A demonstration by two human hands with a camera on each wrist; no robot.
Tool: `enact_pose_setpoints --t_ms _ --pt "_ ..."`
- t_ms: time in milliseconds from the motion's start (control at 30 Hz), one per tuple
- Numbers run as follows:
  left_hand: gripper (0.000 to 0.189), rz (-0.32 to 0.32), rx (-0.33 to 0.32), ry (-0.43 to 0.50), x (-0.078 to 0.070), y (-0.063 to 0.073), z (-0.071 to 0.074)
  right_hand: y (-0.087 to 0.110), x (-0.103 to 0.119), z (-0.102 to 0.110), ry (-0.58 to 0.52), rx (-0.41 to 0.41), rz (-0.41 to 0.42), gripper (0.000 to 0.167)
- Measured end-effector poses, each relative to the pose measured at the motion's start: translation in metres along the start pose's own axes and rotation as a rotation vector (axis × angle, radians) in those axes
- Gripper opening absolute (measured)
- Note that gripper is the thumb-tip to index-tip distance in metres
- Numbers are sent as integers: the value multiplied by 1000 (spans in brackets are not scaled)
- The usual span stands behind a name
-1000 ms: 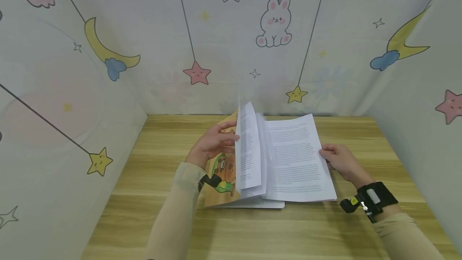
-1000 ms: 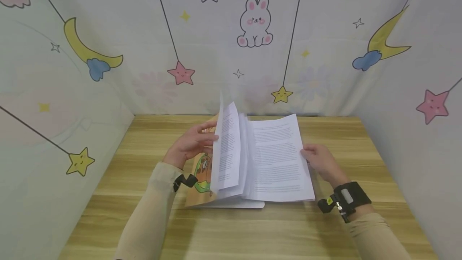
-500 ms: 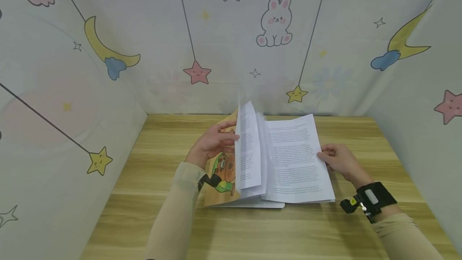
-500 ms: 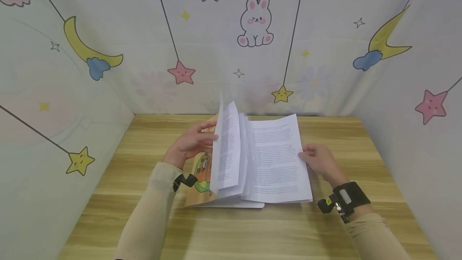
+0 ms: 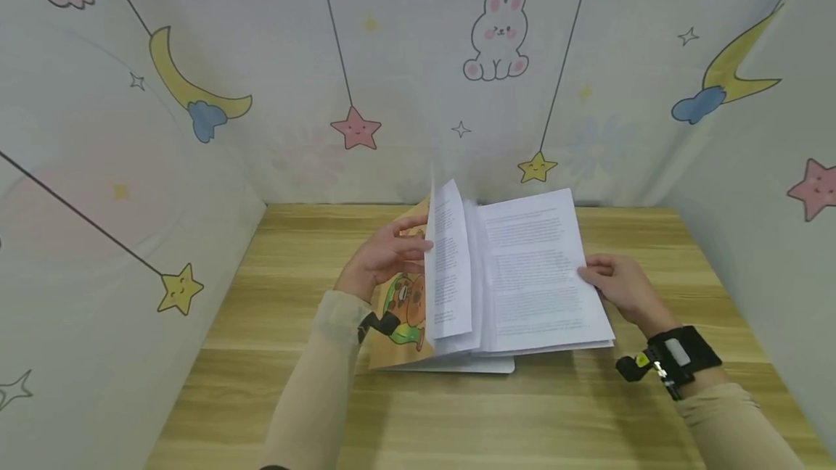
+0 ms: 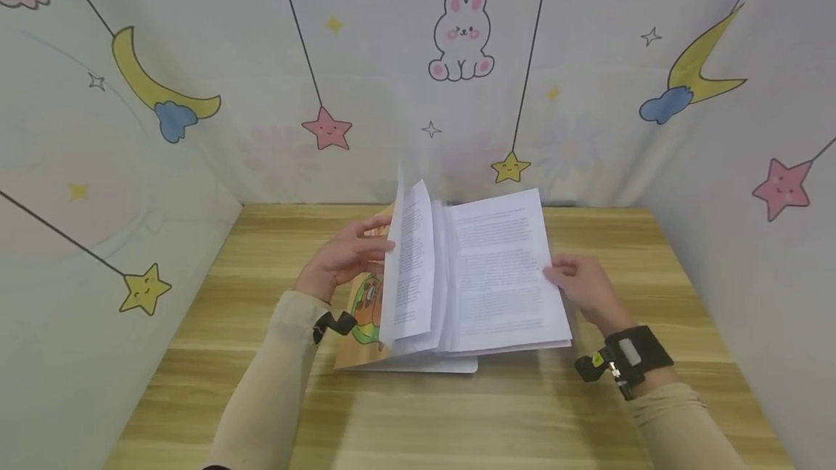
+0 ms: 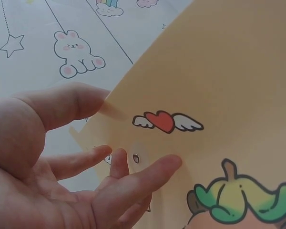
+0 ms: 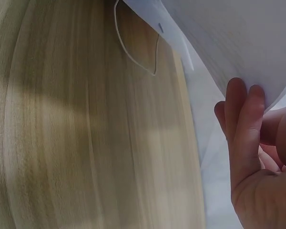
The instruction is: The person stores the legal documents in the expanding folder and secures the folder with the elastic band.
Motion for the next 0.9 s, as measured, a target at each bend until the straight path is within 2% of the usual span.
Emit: enact_pose_setpoints --t_ms 233,633,900 --pt "68 0 -3 -5 -3 1 -1 -2 -1 1 -49 -9 -3 45" --pt "66 1 -3 7 -1 0 -2 -3 1 -17 -140 59 9 44" --pt "67 -2 -10 -8 0 0 -2 -5 5 -25 -116 71 6 46"
Point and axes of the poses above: each hand's wrist, its own y-axis away from the middle knuckle, its own z-axis out of the back of the hand, x = y × z, the point moved 7 cm from there along -y, towards the middle knuckle, and after that the axes turned 2 degrees about y, right-handed, at the moved point
